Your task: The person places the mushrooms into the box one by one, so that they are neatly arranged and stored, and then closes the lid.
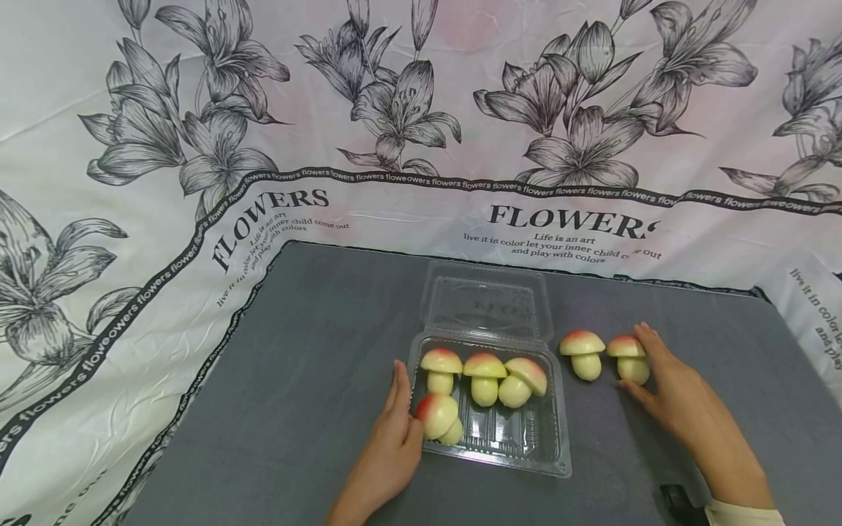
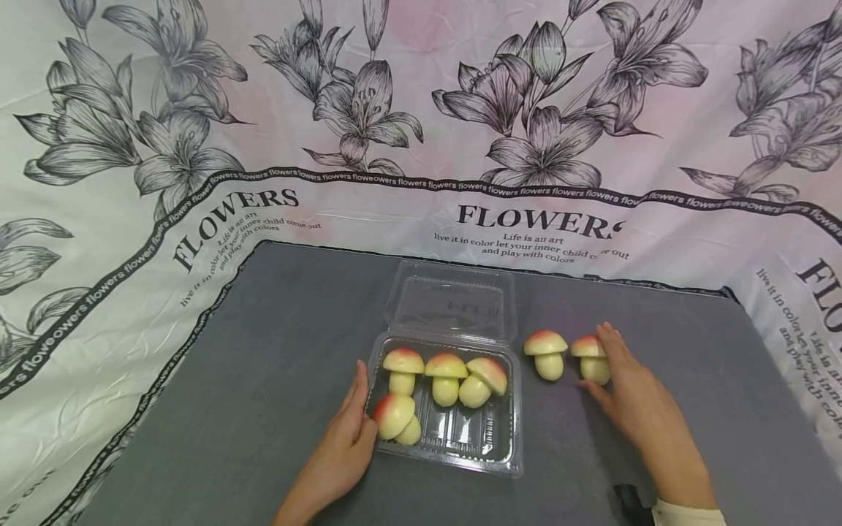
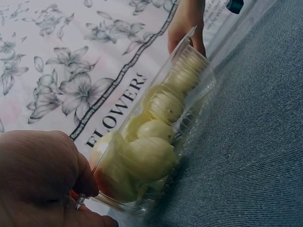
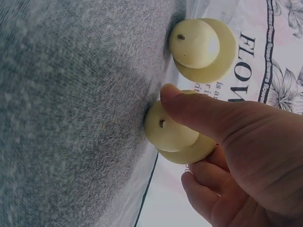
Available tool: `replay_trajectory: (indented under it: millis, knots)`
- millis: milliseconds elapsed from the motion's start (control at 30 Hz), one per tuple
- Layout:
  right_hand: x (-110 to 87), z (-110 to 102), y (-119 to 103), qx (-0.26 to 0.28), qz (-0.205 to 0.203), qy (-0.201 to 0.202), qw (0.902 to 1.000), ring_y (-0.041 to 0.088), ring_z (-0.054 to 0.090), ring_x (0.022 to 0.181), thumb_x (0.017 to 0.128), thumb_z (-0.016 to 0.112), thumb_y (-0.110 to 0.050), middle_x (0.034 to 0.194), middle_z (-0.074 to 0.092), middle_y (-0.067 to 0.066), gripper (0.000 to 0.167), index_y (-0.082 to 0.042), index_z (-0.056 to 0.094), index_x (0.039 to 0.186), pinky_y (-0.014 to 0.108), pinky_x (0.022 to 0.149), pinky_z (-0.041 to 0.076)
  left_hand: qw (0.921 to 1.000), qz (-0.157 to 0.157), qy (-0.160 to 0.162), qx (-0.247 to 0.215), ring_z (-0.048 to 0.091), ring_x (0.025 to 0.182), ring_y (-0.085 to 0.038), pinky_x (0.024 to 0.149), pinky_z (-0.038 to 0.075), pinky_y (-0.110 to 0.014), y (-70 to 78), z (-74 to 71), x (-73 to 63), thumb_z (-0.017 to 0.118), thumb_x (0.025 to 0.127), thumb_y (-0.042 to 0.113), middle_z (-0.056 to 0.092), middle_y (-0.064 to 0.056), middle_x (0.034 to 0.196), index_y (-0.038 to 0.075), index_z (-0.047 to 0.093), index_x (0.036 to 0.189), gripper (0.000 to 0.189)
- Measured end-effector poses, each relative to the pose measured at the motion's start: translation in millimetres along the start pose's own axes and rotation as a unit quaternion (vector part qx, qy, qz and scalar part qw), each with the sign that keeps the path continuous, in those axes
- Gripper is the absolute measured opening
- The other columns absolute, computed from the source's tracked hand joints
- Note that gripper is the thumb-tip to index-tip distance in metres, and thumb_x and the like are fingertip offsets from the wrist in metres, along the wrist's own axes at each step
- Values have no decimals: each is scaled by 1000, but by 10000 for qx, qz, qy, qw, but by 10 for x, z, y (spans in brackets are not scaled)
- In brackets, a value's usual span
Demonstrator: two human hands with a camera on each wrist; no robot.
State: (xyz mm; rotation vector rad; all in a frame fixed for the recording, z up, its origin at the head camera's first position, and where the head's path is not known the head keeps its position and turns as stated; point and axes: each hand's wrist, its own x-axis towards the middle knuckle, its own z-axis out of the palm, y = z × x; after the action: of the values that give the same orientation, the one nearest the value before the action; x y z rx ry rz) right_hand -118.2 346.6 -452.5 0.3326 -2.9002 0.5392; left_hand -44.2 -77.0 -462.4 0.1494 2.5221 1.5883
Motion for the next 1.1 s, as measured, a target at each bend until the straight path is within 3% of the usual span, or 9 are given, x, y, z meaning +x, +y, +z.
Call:
replay_trajectory:
  millis: [167, 300, 433, 667, 933, 1100]
  knots:
    - [-9, -4, 2, -83, 58, -24, 9999, 70, 51, 119, 84, 89, -11, 155, 41, 40, 99, 1, 30, 164, 76, 87, 44, 10000, 4, -13, 46, 23, 153, -17, 106, 32, -39, 4, -2, -3, 42, 104, 0, -4, -7, 177, 14, -5, 169, 82]
    - [-16, -7, 3, -130, 72, 20, 9999, 70, 53, 115, 84, 89, -11, 151, 44, 40, 98, 2, 31, 162, 76, 85, 45, 10000, 13, 21, 36, 14, 158, -17, 114, 32, -41, 3, 2, -6, 42, 103, 0, -4, -7, 177, 14, -5, 169, 82]
    - [-24, -13, 15, -152, 170, -38, 9997, 70, 55, 112, 83, 90, -11, 146, 48, 42, 99, 1, 31, 162, 76, 82, 45, 10000, 52, 21, -16, 2, 160, -18, 126, 22, -52, 1, 8, -4, 42, 102, -2, -6, -6, 177, 12, -5, 169, 83]
    - [-29, -25, 25, -132, 285, -121, 9994, 70, 55, 111, 83, 90, -13, 140, 52, 44, 96, 3, 34, 159, 77, 82, 45, 9998, 159, 68, 30, 0, 162, -27, 129, 6, -58, -2, 15, -15, 41, 104, -2, -5, -8, 177, 9, -3, 168, 79]
    - [-22, -30, 32, -171, 389, -223, 9988, 69, 57, 108, 84, 91, -18, 137, 53, 46, 94, 3, 36, 157, 77, 79, 45, 9994, 313, -43, -172, -2, 161, -38, 127, 8, -63, -22, 13, -6, 40, 104, -3, -9, -14, 176, -1, -3, 167, 77]
    - [-24, -33, 26, -215, 381, -178, 9989, 68, 60, 103, 82, 91, -17, 134, 55, 46, 93, 3, 37, 156, 75, 75, 47, 9996, 206, -80, -168, -3, 161, -37, 127, 8, -61, -24, 13, -5, 40, 105, -2, -10, -11, 177, 2, -5, 168, 77]
